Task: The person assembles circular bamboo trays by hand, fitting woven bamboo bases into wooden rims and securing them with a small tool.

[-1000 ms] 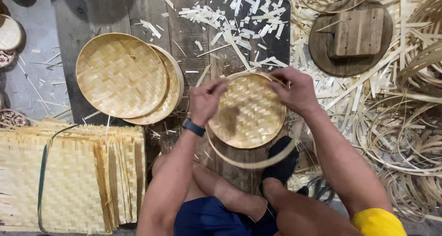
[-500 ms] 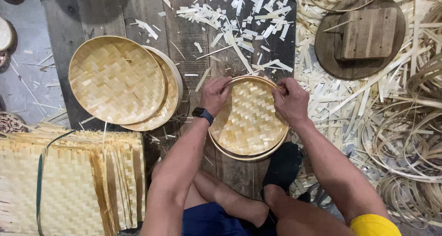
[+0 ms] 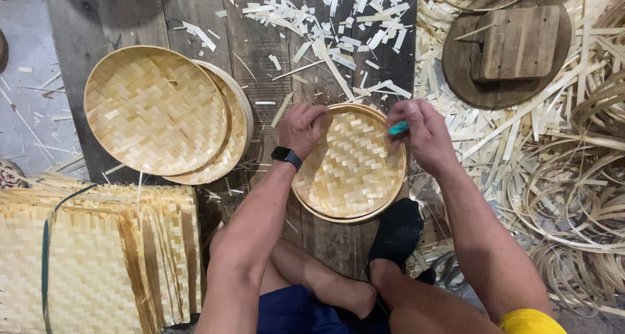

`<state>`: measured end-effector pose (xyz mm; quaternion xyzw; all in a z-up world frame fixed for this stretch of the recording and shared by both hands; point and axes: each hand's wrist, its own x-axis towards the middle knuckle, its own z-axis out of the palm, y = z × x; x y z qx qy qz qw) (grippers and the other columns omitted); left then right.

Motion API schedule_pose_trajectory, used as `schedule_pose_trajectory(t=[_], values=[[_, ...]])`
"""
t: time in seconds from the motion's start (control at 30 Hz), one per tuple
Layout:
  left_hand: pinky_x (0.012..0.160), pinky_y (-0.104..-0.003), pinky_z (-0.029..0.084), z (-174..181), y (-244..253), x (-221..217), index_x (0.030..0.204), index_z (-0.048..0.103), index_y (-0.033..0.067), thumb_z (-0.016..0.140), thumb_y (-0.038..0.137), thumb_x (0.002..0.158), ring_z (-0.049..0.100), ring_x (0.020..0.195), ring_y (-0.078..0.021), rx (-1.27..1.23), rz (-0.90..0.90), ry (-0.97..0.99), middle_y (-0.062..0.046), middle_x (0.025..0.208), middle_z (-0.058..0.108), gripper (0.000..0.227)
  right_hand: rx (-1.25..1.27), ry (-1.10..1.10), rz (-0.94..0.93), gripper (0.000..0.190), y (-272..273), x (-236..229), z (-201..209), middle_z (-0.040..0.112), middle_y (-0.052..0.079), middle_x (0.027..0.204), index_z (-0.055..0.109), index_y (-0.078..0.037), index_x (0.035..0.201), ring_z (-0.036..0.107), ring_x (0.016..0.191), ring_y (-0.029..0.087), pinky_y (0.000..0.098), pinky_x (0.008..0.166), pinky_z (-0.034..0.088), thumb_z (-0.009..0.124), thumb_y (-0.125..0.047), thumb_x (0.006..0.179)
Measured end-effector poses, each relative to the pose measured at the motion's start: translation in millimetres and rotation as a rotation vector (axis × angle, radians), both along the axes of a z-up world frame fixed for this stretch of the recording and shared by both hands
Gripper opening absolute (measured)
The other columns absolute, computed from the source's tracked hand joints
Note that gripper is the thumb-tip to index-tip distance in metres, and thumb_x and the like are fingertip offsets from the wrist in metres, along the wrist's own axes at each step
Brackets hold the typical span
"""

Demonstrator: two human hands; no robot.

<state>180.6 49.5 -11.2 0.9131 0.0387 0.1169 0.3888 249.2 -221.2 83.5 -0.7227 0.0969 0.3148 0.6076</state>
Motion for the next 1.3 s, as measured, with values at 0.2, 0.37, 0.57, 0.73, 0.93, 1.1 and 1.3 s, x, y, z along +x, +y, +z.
schedule_pose_trajectory(t=[0.2, 0.37, 0.57, 0.73, 0.93, 1.1, 1.3], values=[[0.074, -0.037, 0.055, -9.0, 0.9, 0.5, 0.099, 0.074, 0.0149, 0.073, 0.001, 0.080, 0.064, 0.088, -0.0248, 0.063, -0.087, -0.031, -0.004, 0.088, 0.062, 0.024, -0.158, -0.126, 0.424, 0.031, 26.7, 7.8, -6.4, 0.064, 0.008, 0.096, 0.059, -0.005, 0.099, 0.064, 0.085, 0.017, 0.0323, 0.072, 0.055, 0.050, -0.033, 0.107], [0.072, -0.040, 0.052, -6.4, 1.8, 2.7, 0.099, 0.073, 0.0132, 0.075, 0.004, 0.085, 0.062, 0.088, -0.0266, 0.084, -0.111, -0.050, -0.005, 0.087, 0.058, 0.017, -0.013, -0.535, 0.368, 0.010, 50.7, 21.8, -9.5, 0.063, 0.008, 0.109, 0.072, -0.004, 0.098, 0.065, 0.095, 0.016, 0.0301, 0.081, 0.057, 0.074, -0.012, 0.092], [0.071, -0.040, 0.052, -2.6, 2.3, 3.9, 0.098, 0.073, 0.0124, 0.072, 0.000, 0.082, 0.061, 0.087, -0.0257, 0.100, -0.112, -0.062, -0.006, 0.087, 0.057, 0.019, -0.188, -0.528, 0.387, 0.018, 73.1, 39.7, -26.3, 0.070, 0.007, 0.098, 0.078, -0.007, 0.111, 0.069, 0.083, 0.015, 0.0282, 0.072, 0.057, 0.076, -0.005, 0.094], [0.068, -0.040, 0.050, -0.3, 0.9, 4.5, 0.099, 0.074, 0.0122, 0.076, 0.004, 0.084, 0.059, 0.085, -0.0252, 0.055, -0.093, -0.068, -0.006, 0.084, 0.055, 0.017, -0.133, -0.210, 0.365, 0.013, 76.3, 46.6, -21.3, 0.069, 0.005, 0.105, 0.078, -0.008, 0.103, 0.071, 0.086, 0.014, 0.0262, 0.076, 0.062, 0.075, -0.008, 0.091], [0.069, -0.039, 0.051, -6.4, 2.3, 4.7, 0.102, 0.075, 0.0128, 0.074, 0.000, 0.083, 0.059, 0.085, -0.0247, 0.089, -0.113, -0.052, -0.005, 0.085, 0.055, 0.022, -0.150, -0.635, 0.425, 0.023, 67.8, 37.8, -3.6, 0.067, 0.009, 0.104, 0.076, -0.005, 0.103, 0.070, 0.088, 0.016, 0.0279, 0.077, 0.061, 0.084, -0.006, 0.081], [0.068, -0.039, 0.051, 0.5, 2.4, 4.6, 0.100, 0.075, 0.0126, 0.074, 0.003, 0.081, 0.060, 0.085, -0.0257, 0.081, -0.121, -0.064, -0.006, 0.085, 0.056, 0.021, -0.289, -0.706, 0.586, 0.009, 76.7, 46.5, -20.8, 0.072, 0.005, 0.089, 0.079, -0.008, 0.095, 0.071, 0.075, 0.018, 0.0298, 0.065, 0.058, 0.083, -0.007, 0.087], [0.072, -0.039, 0.052, 3.6, 2.9, 8.7, 0.100, 0.075, 0.0122, 0.070, 0.000, 0.086, 0.062, 0.088, -0.0260, 0.076, -0.125, -0.074, -0.006, 0.088, 0.058, 0.019, -0.285, -0.928, 0.719, 0.011, 84.1, 42.2, -19.2, 0.070, 0.010, 0.090, 0.076, -0.004, 0.090, 0.071, 0.080, 0.028, 0.0395, 0.073, 0.059, 0.080, -0.004, 0.079]])
